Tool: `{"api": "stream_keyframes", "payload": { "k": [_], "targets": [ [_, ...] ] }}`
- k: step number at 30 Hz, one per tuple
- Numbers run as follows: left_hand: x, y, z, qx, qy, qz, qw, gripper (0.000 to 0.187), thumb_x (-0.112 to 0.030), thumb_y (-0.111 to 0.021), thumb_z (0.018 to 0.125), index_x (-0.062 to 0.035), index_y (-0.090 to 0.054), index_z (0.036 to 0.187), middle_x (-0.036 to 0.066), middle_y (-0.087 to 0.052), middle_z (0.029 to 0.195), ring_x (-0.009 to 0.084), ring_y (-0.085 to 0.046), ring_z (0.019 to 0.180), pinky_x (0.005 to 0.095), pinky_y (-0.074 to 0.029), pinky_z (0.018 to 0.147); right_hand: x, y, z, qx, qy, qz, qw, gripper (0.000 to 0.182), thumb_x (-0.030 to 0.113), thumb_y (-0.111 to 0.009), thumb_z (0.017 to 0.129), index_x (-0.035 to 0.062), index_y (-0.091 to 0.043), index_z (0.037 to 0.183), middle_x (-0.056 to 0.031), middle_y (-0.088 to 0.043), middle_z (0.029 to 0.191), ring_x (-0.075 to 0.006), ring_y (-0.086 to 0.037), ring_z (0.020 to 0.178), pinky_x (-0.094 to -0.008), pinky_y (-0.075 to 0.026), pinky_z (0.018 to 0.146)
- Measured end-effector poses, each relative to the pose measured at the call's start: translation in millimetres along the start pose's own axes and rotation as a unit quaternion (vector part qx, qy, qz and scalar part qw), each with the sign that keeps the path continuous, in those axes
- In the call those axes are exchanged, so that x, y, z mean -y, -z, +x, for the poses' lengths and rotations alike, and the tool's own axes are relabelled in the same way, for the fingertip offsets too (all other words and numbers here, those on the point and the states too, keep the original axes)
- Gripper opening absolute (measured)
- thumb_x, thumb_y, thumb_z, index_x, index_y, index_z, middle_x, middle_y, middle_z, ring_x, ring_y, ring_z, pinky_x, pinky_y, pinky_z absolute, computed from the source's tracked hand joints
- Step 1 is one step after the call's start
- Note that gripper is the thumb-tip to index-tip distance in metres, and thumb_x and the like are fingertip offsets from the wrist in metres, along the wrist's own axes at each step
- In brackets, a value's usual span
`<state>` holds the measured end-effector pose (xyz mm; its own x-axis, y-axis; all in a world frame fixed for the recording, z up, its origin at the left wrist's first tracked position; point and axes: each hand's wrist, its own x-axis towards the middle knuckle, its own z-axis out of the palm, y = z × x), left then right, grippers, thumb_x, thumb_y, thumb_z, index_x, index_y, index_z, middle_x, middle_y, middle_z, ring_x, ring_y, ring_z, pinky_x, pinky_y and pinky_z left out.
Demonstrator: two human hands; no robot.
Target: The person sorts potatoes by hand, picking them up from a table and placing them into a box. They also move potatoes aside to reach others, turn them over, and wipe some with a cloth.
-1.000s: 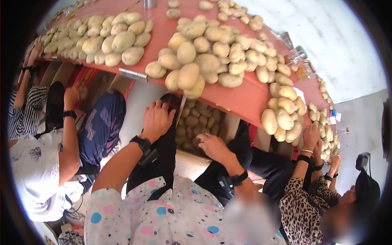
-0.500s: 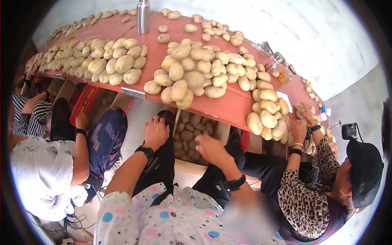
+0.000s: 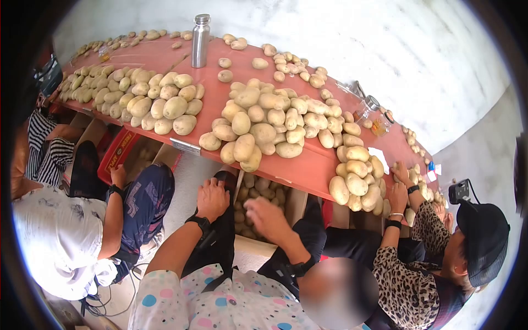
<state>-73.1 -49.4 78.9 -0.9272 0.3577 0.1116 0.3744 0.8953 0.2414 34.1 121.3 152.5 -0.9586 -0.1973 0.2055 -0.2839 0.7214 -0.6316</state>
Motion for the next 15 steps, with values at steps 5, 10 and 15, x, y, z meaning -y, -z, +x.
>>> {"api": "stream_keyframes", "payload": {
  "k": [5, 10, 15],
  "targets": [
    [1, 2, -2, 0.020, 0.014, 0.001, 1.000, 0.034, -0.033, -0.060, 0.086, -0.0047, -0.065, 0.105, 0.011, -0.060, 0.110, 0.0285, -0.055, 0.107, 0.0446, -0.045, 0.087, 25, 39, 49, -0.149, -0.026, 0.010, 0.989, 0.031, 0.009, -0.064, 0.084, 0.0031, -0.055, 0.113, -0.0160, -0.056, 0.105, -0.0337, -0.058, 0.091, -0.0418, -0.049, 0.079],
    [3, -5, -1, 0.033, 0.014, -0.012, 0.999, 0.037, -0.032, -0.058, 0.087, -0.0049, -0.063, 0.111, 0.010, -0.058, 0.113, 0.0274, -0.052, 0.112, 0.0443, -0.043, 0.088, 37, 28, 88, -0.245, 0.068, -0.193, 0.948, 0.053, 0.015, -0.071, 0.079, 0.0060, -0.049, 0.127, -0.0208, -0.045, 0.129, -0.0390, -0.049, 0.109, -0.0470, -0.047, 0.082],
    [4, -1, -1, 0.028, 0.016, -0.017, 0.999, 0.036, -0.031, -0.059, 0.086, -0.0051, -0.064, 0.111, 0.011, -0.059, 0.113, 0.0280, -0.053, 0.110, 0.0440, -0.043, 0.088, 37, 7, 114, -0.165, -0.011, -0.251, 0.954, 0.058, 0.018, -0.072, 0.078, 0.0085, -0.048, 0.131, -0.0191, -0.039, 0.137, -0.0390, -0.048, 0.112, -0.0496, -0.044, 0.083]
  ]
}}
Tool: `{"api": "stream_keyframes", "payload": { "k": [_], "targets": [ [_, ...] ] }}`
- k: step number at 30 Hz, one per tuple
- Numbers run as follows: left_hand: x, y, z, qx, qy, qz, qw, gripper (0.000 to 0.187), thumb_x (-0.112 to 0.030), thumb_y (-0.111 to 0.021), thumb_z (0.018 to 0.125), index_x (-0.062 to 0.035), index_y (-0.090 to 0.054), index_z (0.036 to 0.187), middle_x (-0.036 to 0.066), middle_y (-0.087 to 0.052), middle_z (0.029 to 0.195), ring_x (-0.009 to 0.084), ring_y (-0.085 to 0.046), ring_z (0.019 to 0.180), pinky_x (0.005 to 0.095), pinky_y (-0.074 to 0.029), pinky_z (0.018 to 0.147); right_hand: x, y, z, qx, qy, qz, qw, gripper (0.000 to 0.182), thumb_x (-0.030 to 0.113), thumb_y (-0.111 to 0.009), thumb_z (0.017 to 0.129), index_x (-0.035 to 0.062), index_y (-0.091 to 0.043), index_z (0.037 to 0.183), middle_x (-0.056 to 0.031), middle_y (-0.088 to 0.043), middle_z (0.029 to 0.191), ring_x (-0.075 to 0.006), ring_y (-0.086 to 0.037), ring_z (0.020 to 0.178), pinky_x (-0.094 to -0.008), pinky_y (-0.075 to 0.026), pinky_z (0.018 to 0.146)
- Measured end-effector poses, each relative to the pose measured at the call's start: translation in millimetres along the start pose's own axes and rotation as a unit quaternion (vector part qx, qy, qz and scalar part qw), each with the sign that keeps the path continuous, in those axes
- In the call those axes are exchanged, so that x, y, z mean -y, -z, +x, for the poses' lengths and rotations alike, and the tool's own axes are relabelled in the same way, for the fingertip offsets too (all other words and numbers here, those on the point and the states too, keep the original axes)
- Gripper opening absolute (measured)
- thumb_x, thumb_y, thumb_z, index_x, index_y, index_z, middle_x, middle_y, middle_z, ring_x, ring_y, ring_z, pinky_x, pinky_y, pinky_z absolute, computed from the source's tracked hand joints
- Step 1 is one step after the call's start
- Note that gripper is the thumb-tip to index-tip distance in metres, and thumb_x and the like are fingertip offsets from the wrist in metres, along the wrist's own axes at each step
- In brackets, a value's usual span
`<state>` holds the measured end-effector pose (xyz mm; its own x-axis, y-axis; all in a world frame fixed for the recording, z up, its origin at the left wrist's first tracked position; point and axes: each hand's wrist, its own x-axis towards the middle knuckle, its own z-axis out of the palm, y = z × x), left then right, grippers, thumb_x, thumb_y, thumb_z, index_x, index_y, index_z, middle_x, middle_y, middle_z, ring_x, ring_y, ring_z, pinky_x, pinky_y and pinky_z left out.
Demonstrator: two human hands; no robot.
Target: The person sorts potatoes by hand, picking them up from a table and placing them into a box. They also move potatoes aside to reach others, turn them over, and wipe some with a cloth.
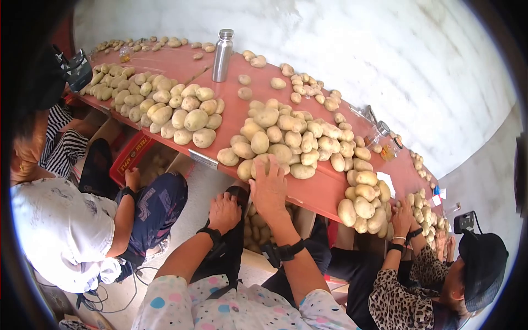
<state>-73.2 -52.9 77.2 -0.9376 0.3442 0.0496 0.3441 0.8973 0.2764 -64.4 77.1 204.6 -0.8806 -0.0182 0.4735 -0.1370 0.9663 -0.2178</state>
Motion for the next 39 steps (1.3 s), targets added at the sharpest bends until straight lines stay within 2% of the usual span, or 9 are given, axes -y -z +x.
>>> {"api": "stream_keyframes", "payload": {
  "k": [6, 12, 14, 15, 17, 23, 30, 38, 39],
  "targets": [
    [2, 2, 1, -0.017, -0.009, -0.026, 0.999, 0.034, -0.029, -0.061, 0.085, -0.0057, -0.065, 0.109, 0.012, -0.059, 0.109, 0.0290, -0.055, 0.105, 0.0441, -0.045, 0.085, -9, -15, 0, -0.014, -0.016, -0.010, 1.000, 0.061, 0.010, -0.070, 0.076, 0.0074, -0.046, 0.132, -0.0199, -0.039, 0.138, -0.0419, -0.048, 0.115, -0.0504, -0.044, 0.089],
    [2, 3, -1, -0.031, -0.011, -0.048, 0.998, 0.032, -0.027, -0.062, 0.083, -0.0017, -0.064, 0.102, 0.014, -0.059, 0.106, 0.0304, -0.055, 0.105, 0.0453, -0.048, 0.083, -43, -4, -23, -0.120, -0.049, 0.209, 0.969, 0.051, 0.011, -0.057, 0.087, -0.0019, -0.040, 0.133, -0.0256, -0.051, 0.124, -0.0385, -0.055, 0.107, -0.0471, -0.047, 0.086],
    [2, 3, 3, -0.010, -0.011, -0.025, 1.000, 0.031, -0.027, -0.062, 0.085, -0.0047, -0.064, 0.105, 0.013, -0.059, 0.105, 0.0295, -0.057, 0.102, 0.0446, -0.046, 0.084, -39, 21, -35, -0.070, -0.279, 0.580, 0.762, 0.039, 0.016, -0.044, 0.097, -0.0048, -0.043, 0.129, -0.0223, -0.058, 0.118, -0.0344, -0.061, 0.100, -0.0430, -0.051, 0.083],
    [3, 3, 3, -0.005, -0.009, -0.027, 1.000, 0.031, -0.027, -0.062, 0.085, -0.0047, -0.064, 0.105, 0.013, -0.059, 0.105, 0.0295, -0.057, 0.102, 0.0446, -0.046, 0.084, -44, 21, -48, -0.068, -0.283, 0.579, 0.762, 0.039, 0.016, -0.044, 0.097, -0.0048, -0.043, 0.129, -0.0223, -0.058, 0.118, -0.0344, -0.061, 0.100, -0.0430, -0.051, 0.083],
    [1, 2, 4, -0.005, -0.010, -0.009, 1.000, 0.030, -0.027, -0.061, 0.086, -0.0046, -0.064, 0.105, 0.013, -0.059, 0.105, 0.0293, -0.057, 0.102, 0.0443, -0.046, 0.084, -58, 14, -83, 0.007, -0.278, 0.769, 0.576, 0.036, 0.019, -0.034, 0.101, -0.0054, -0.045, 0.127, -0.0194, -0.061, 0.116, -0.0332, -0.064, 0.097, -0.0429, -0.054, 0.083],
    [-2, 9, 1, 0.003, -0.010, -0.029, 1.000, 0.031, -0.027, -0.060, 0.085, -0.0022, -0.064, 0.105, 0.012, -0.059, 0.107, 0.0291, -0.054, 0.106, 0.0440, -0.045, 0.089, -82, -72, -159, 0.014, -0.565, 0.739, 0.366, 0.035, 0.020, -0.036, 0.103, -0.0036, -0.037, 0.129, -0.0246, -0.044, 0.135, -0.0413, -0.051, 0.120, -0.0580, -0.045, 0.101],
    [-3, 5, 1, -0.026, -0.019, -0.022, 0.999, 0.031, -0.029, -0.061, 0.085, -0.0031, -0.064, 0.103, 0.013, -0.060, 0.106, 0.0299, -0.056, 0.104, 0.0448, -0.046, 0.084, -114, -87, -122, -0.025, -0.512, 0.721, 0.467, 0.048, 0.025, -0.047, 0.101, -0.0076, -0.035, 0.133, -0.0221, -0.043, 0.139, -0.0381, -0.046, 0.127, -0.0549, -0.040, 0.105],
    [-1, 0, 4, -0.019, -0.014, -0.003, 1.000, 0.032, -0.029, -0.062, 0.085, -0.0034, -0.065, 0.104, 0.012, -0.060, 0.107, 0.0298, -0.056, 0.105, 0.0449, -0.045, 0.086, -78, -57, -130, 0.105, -0.518, 0.647, 0.549, 0.026, 0.022, -0.050, 0.098, 0.0058, -0.060, 0.115, -0.0067, -0.065, 0.104, -0.0184, -0.064, 0.091, -0.0350, -0.051, 0.076],
    [-2, 1, 3, -0.023, -0.016, -0.003, 1.000, 0.032, -0.029, -0.062, 0.085, -0.0034, -0.065, 0.104, 0.012, -0.060, 0.107, 0.0298, -0.056, 0.105, 0.0449, -0.045, 0.086, -70, -49, -125, 0.091, -0.481, 0.614, 0.619, 0.024, 0.020, -0.050, 0.097, 0.0055, -0.061, 0.113, -0.0057, -0.065, 0.099, -0.0157, -0.063, 0.086, -0.0310, -0.050, 0.073]
  ]
}}
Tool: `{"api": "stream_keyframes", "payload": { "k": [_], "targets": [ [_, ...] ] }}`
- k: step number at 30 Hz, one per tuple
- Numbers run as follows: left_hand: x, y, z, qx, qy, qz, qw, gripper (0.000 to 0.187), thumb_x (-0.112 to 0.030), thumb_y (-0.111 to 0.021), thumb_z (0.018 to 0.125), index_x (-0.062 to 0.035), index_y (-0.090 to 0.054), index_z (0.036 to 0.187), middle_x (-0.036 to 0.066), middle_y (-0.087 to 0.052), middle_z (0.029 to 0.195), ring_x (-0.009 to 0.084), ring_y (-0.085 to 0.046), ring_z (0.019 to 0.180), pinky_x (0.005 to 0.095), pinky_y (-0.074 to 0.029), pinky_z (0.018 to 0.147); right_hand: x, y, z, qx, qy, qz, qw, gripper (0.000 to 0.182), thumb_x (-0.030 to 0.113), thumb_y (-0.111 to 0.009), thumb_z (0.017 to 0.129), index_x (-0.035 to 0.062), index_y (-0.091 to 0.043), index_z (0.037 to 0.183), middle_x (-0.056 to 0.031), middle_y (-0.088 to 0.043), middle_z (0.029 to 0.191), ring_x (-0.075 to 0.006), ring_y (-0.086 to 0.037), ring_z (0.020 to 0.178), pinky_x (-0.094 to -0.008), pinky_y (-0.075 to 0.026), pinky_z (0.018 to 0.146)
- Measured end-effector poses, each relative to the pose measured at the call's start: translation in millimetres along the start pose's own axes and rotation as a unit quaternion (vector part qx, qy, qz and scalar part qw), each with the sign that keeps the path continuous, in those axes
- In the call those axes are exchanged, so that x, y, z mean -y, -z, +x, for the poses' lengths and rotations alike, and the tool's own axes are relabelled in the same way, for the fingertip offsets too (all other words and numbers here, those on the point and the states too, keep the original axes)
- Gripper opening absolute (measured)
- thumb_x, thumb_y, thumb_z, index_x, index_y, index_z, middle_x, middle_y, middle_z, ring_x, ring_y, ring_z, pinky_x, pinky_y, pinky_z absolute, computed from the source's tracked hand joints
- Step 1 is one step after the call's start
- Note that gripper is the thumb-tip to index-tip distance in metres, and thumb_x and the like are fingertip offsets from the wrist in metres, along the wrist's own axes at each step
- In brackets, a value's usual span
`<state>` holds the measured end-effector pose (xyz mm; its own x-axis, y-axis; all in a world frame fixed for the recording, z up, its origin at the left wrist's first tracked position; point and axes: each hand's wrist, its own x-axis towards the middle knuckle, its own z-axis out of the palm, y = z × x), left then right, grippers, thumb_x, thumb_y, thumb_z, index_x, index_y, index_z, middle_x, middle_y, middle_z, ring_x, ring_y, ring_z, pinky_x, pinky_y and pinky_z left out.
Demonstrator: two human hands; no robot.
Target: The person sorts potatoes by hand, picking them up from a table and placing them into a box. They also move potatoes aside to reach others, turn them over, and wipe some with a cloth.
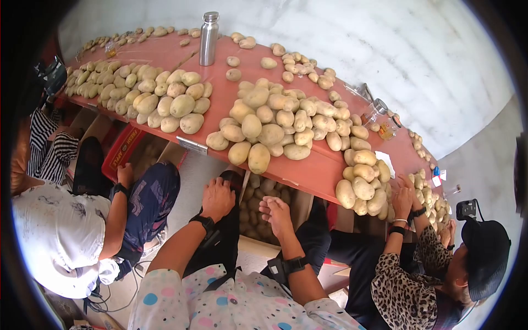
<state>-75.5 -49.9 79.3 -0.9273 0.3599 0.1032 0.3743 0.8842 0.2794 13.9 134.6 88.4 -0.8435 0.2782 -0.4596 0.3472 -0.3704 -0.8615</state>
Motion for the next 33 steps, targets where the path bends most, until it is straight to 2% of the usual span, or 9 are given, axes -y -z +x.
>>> {"api": "stream_keyframes", "payload": {
  "k": [3, 5, 6, 10, 12, 18, 25, 31, 33],
  "targets": [
    [0, 4, -3, -0.001, 0.003, -0.010, 1.000, 0.033, -0.030, -0.062, 0.085, -0.0033, -0.065, 0.104, 0.012, -0.060, 0.107, 0.0296, -0.055, 0.106, 0.0446, -0.045, 0.087, 36, -17, -15, -0.006, 0.129, -0.046, 0.990, 0.016, 0.013, -0.053, 0.096, 0.0030, -0.062, 0.104, -0.0034, -0.065, 0.087, -0.0087, -0.059, 0.074, -0.0233, -0.047, 0.062],
    [2, 0, -3, -0.005, 0.003, -0.008, 1.000, 0.032, -0.030, -0.062, 0.085, -0.0036, -0.065, 0.103, 0.012, -0.060, 0.107, 0.0294, -0.055, 0.105, 0.0447, -0.044, 0.087, 67, -23, -21, -0.072, 0.334, -0.146, 0.929, 0.015, 0.012, -0.055, 0.095, -0.0003, -0.061, 0.101, -0.0037, -0.064, 0.083, -0.0111, -0.058, 0.072, -0.0277, -0.048, 0.063],
    [2, 0, -3, -0.010, 0.002, -0.010, 1.000, 0.032, -0.030, -0.062, 0.085, -0.0036, -0.065, 0.103, 0.012, -0.060, 0.107, 0.0294, -0.055, 0.105, 0.0447, -0.044, 0.087, 84, -24, -22, -0.110, 0.386, -0.224, 0.888, 0.017, 0.010, -0.056, 0.093, -0.0025, -0.057, 0.105, -0.0103, -0.063, 0.095, -0.0188, -0.060, 0.079, -0.0336, -0.049, 0.070],
    [3, 1, -3, -0.002, 0.004, -0.007, 1.000, 0.032, -0.030, -0.061, 0.085, -0.0040, -0.065, 0.104, 0.011, -0.060, 0.107, 0.0287, -0.055, 0.106, 0.0446, -0.044, 0.087, 134, -26, -7, -0.154, 0.435, -0.365, 0.809, 0.035, 0.008, -0.059, 0.090, -0.0022, -0.050, 0.122, -0.0220, -0.054, 0.119, -0.0313, -0.057, 0.102, -0.0413, -0.046, 0.088],
    [3, 1, -4, 0.001, 0.009, -0.008, 1.000, 0.032, -0.030, -0.061, 0.085, -0.0042, -0.066, 0.104, 0.011, -0.061, 0.107, 0.0284, -0.055, 0.106, 0.0446, -0.044, 0.087, 149, -29, 7, -0.192, 0.508, -0.478, 0.691, 0.057, 0.008, -0.063, 0.086, 0.0004, -0.038, 0.136, -0.0292, -0.036, 0.137, -0.0418, -0.043, 0.121, -0.0483, -0.038, 0.101],
    [5, -1, -1, 0.016, 0.009, -0.010, 1.000, 0.035, -0.031, -0.059, 0.085, -0.0031, -0.065, 0.105, 0.011, -0.059, 0.109, 0.0280, -0.053, 0.109, 0.0436, -0.043, 0.087, 170, -44, 42, -0.215, 0.446, -0.581, 0.646, 0.065, 0.008, -0.064, 0.083, 0.0058, -0.035, 0.142, -0.0277, -0.029, 0.144, -0.0460, -0.036, 0.127, -0.0545, -0.036, 0.103],
    [6, -6, 0, -0.002, 0.009, -0.036, 0.999, 0.033, -0.029, -0.060, 0.085, -0.0026, -0.064, 0.104, 0.012, -0.059, 0.108, 0.0288, -0.053, 0.109, 0.0447, -0.045, 0.087, 171, -50, 72, -0.224, 0.374, -0.627, 0.646, 0.064, 0.003, -0.062, 0.080, 0.0143, -0.041, 0.139, -0.0223, -0.029, 0.145, -0.0457, -0.037, 0.126, -0.0554, -0.042, 0.096],
    [4, 1, -1, -0.002, -0.005, -0.027, 1.000, 0.029, -0.027, -0.063, 0.084, -0.0025, -0.064, 0.098, 0.014, -0.060, 0.102, 0.0313, -0.057, 0.100, 0.0457, -0.047, 0.081, 168, 2, 114, -0.190, 0.545, -0.463, 0.673, 0.055, -0.002, -0.057, 0.078, 0.0135, -0.047, 0.130, -0.0203, -0.048, 0.129, -0.0399, -0.048, 0.116, -0.0486, -0.044, 0.095],
    [4, 1, 1, -0.006, -0.011, -0.020, 1.000, 0.029, -0.027, -0.063, 0.083, -0.0022, -0.065, 0.097, 0.014, -0.060, 0.101, 0.0310, -0.057, 0.099, 0.0446, -0.047, 0.081, 170, 17, 114, -0.142, 0.522, -0.253, 0.802, 0.056, -0.004, -0.055, 0.079, 0.0133, -0.046, 0.131, -0.0169, -0.053, 0.122, -0.0346, -0.056, 0.104, -0.0451, -0.049, 0.083]
  ]
}}
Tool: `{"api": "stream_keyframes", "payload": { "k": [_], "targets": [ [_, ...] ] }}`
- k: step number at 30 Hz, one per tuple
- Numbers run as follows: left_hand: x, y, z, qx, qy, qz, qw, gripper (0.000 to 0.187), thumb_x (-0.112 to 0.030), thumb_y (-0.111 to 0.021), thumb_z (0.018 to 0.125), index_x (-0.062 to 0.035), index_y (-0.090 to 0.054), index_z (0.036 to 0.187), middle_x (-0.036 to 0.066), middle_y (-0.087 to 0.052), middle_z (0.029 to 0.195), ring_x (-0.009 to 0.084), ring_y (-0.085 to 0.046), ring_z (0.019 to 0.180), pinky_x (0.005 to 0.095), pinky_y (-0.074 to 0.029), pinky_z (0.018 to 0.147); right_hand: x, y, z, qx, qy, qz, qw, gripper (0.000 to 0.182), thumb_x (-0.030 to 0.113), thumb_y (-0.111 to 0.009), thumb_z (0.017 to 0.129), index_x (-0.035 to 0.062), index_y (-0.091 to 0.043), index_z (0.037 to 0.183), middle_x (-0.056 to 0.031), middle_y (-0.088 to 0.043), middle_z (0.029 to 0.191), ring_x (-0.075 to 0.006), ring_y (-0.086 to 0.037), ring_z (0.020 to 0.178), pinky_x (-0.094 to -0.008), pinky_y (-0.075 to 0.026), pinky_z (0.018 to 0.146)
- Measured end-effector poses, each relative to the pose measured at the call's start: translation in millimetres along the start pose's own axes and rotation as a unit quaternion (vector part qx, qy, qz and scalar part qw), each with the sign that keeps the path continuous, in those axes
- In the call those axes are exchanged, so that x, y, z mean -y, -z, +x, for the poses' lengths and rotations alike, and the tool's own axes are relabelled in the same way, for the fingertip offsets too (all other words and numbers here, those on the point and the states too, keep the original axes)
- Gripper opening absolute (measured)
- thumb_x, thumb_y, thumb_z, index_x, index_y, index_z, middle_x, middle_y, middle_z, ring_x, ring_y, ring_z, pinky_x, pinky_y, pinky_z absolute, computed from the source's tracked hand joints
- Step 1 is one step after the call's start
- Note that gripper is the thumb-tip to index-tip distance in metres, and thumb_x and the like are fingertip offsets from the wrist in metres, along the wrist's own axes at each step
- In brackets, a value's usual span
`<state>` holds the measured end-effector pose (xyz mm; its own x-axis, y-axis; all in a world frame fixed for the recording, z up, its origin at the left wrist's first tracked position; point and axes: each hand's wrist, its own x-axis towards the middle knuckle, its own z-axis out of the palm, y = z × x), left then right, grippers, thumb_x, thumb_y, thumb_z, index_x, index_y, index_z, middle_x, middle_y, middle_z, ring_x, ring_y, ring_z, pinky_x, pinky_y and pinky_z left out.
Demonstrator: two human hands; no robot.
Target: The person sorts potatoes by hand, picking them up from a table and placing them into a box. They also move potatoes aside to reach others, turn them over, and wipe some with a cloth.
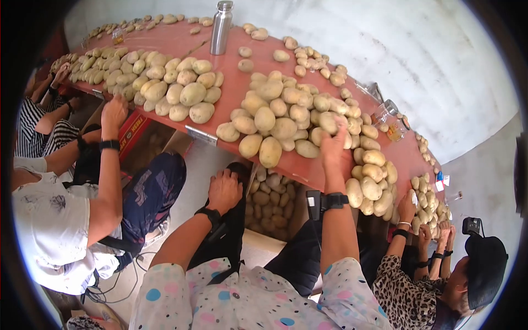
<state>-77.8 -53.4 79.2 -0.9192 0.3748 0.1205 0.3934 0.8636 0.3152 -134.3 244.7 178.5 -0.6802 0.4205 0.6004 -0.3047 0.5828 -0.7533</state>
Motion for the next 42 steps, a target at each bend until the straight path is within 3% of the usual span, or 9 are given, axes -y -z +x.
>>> {"api": "stream_keyframes", "payload": {
  "k": [2, 4, 6, 10, 15, 23, 26, 35, 42],
  "targets": [
    [1, -3, 1, -0.001, 0.002, 0.005, 1.000, 0.029, -0.028, -0.064, 0.083, -0.0023, -0.065, 0.097, 0.013, -0.060, 0.101, 0.0306, -0.057, 0.099, 0.0442, -0.047, 0.081, 56, 28, -15, -0.040, -0.300, 0.298, 0.905, 0.050, 0.000, -0.052, 0.082, 0.0120, -0.046, 0.130, -0.0152, -0.054, 0.124, -0.0276, -0.057, 0.103, -0.0453, -0.051, 0.075],
    [1, -4, 1, -0.004, 0.001, 0.011, 1.000, 0.029, -0.028, -0.064, 0.083, -0.0024, -0.065, 0.097, 0.013, -0.060, 0.101, 0.0302, -0.057, 0.098, 0.0438, -0.047, 0.081, 64, 50, -40, -0.001, -0.279, 0.406, 0.870, 0.049, 0.004, -0.051, 0.084, 0.0129, -0.046, 0.131, -0.0154, -0.053, 0.126, -0.0263, -0.058, 0.101, -0.0450, -0.051, 0.069],
    [0, 0, 1, 0.001, 0.001, 0.008, 1.000, 0.029, -0.028, -0.064, 0.084, -0.0026, -0.065, 0.097, 0.012, -0.060, 0.101, 0.0294, -0.057, 0.098, 0.0433, -0.047, 0.081, 77, 67, -73, 0.076, -0.282, 0.581, 0.759, 0.047, 0.014, -0.054, 0.089, 0.0138, -0.042, 0.134, -0.0140, -0.054, 0.125, -0.0257, -0.057, 0.108, -0.0421, -0.051, 0.071],
    [-3, 1, 2, 0.046, 0.013, 0.014, 0.999, 0.033, -0.030, -0.060, 0.086, -0.0034, -0.065, 0.104, 0.012, -0.060, 0.108, 0.0284, -0.055, 0.104, 0.0442, -0.045, 0.086, 72, 79, -154, 0.050, -0.505, 0.686, 0.522, 0.044, 0.034, -0.052, 0.095, 0.0058, -0.049, 0.130, -0.0131, -0.055, 0.121, -0.0243, -0.057, 0.103, -0.0377, -0.048, 0.071],
    [-4, -4, 2, 0.056, 0.022, 0.035, 0.998, 0.036, -0.032, -0.057, 0.088, -0.0042, -0.063, 0.109, 0.011, -0.058, 0.113, 0.0279, -0.053, 0.111, 0.0441, -0.044, 0.089, 8, 56, -233, -0.035, -0.683, 0.640, 0.351, 0.041, 0.036, -0.045, 0.099, 0.0044, -0.051, 0.125, -0.0129, -0.057, 0.114, -0.0257, -0.057, 0.099, -0.0386, -0.048, 0.072],
    [-8, 3, 1, 0.062, 0.037, 0.026, 0.997, 0.034, -0.031, -0.057, 0.088, -0.0042, -0.064, 0.108, 0.011, -0.058, 0.113, 0.0282, -0.053, 0.110, 0.0438, -0.044, 0.089, -74, 18, -223, -0.131, -0.681, 0.569, 0.442, 0.034, 0.034, -0.039, 0.102, 0.0070, -0.058, 0.111, -0.0097, -0.064, 0.104, -0.0262, -0.059, 0.095, -0.0408, -0.050, 0.077],
    [-9, 1, 3, 0.070, 0.036, 0.034, 0.996, 0.034, -0.031, -0.058, 0.087, -0.0041, -0.064, 0.108, 0.011, -0.058, 0.113, 0.0284, -0.054, 0.110, 0.0440, -0.044, 0.089, -84, 17, -223, -0.104, -0.577, 0.650, 0.483, 0.037, 0.036, -0.037, 0.103, 0.0066, -0.057, 0.111, -0.0099, -0.064, 0.103, -0.0275, -0.060, 0.096, -0.0417, -0.049, 0.076],
    [-5, -1, 1, 0.038, 0.027, 0.023, 0.999, 0.032, -0.030, -0.060, 0.085, -0.0040, -0.065, 0.104, 0.012, -0.059, 0.110, 0.0292, -0.055, 0.106, 0.0445, -0.045, 0.087, -62, 14, -260, -0.180, -0.692, 0.556, 0.424, 0.053, 0.044, -0.031, 0.103, 0.0012, -0.041, 0.132, -0.0218, -0.049, 0.130, -0.0395, -0.053, 0.115, -0.0492, -0.048, 0.096],
    [-4, -3, 2, 0.046, 0.026, 0.020, 0.998, 0.034, -0.029, -0.058, 0.085, -0.0019, -0.065, 0.104, 0.013, -0.059, 0.110, 0.0296, -0.054, 0.107, 0.0458, -0.045, 0.088, -46, 28, -226, -0.165, -0.605, 0.557, 0.544, 0.051, 0.041, -0.035, 0.103, 0.0058, -0.039, 0.140, -0.0161, -0.045, 0.143, -0.0345, -0.046, 0.130, -0.0498, -0.042, 0.103]
  ]
}}
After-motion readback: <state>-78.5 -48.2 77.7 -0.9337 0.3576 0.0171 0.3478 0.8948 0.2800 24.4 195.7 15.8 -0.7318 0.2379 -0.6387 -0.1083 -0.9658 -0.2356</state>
